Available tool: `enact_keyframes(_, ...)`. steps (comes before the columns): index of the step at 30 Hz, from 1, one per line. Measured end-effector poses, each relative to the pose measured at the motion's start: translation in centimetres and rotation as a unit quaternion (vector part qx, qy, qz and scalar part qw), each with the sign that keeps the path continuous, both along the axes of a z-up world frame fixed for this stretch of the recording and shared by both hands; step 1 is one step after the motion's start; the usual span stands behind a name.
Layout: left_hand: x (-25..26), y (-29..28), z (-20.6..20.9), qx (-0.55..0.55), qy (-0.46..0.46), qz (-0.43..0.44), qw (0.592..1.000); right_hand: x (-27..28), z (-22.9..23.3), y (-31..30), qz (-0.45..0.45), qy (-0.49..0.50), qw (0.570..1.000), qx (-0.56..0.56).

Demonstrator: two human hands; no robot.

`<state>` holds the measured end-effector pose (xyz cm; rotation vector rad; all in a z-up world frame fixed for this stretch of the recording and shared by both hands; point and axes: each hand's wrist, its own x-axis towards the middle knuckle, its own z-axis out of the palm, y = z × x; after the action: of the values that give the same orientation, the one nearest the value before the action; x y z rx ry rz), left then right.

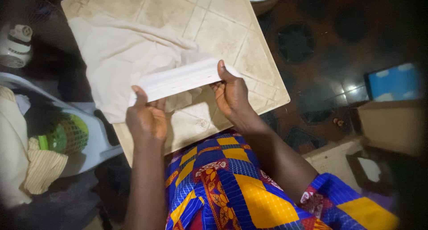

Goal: The person picks up a white cloth from a basket, spreads it flat on a table, and smooths the fabric with their hands.

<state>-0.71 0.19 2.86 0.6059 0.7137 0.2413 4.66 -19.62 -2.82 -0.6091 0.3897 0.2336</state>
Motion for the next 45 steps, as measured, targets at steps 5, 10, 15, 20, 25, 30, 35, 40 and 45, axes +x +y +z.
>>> enact_keyframes(5, -0.6, 1.8, -1.0, 0.003, -0.013, 0.009, 1.000, 0.2, 0.3, -0.7, -0.018, -0.008, 1.000, 0.011)
enact_keyframes(10, -1.1, 3.7, -1.6, 0.008, -0.046, -0.006, 0.999, 0.6, 0.0, -1.7, -0.048, -0.025, 0.998, -0.014)
enact_keyframes(15, -1.4, 4.2, -1.6, -0.006, -0.022, 0.039, 0.999, 0.6, -1.2, -2.2, -0.031, -0.011, 0.999, -0.039)
enact_keyframes(20, -1.5, 6.4, -1.6, 0.021, 0.004, 0.056, 0.998, 0.8, -0.2, -3.2, -0.032, -0.020, 0.997, -0.065)
enact_keyframes(25, -2.1, 7.9, -1.8, 0.015, -0.015, 0.082, 0.996, 0.9, 0.6, -4.1, -0.041, -0.037, 0.996, -0.064)
enact_keyframes(30, -2.0, 8.5, -1.8, 0.049, 0.016, 0.101, 0.994, 1.4, 0.4, -5.2, -0.040, 0.068, 0.977, -0.198)
enact_keyframes(35, -2.4, 9.3, -1.1, -0.003, -0.033, 0.076, 0.997, 2.3, -0.7, -7.5, -0.029, -0.084, 0.995, -0.053)
enact_keyframes(40, -2.4, 7.5, -1.2, 0.027, 0.016, 0.073, 0.997, 2.7, -0.2, -8.7, -0.013, -0.110, 0.994, -0.024)
enact_keyframes(45, -1.5, 6.1, -3.8, -0.074, -0.115, -0.039, 0.990, 1.7, -0.2, -7.7, -0.058, 0.018, 0.991, 0.117)
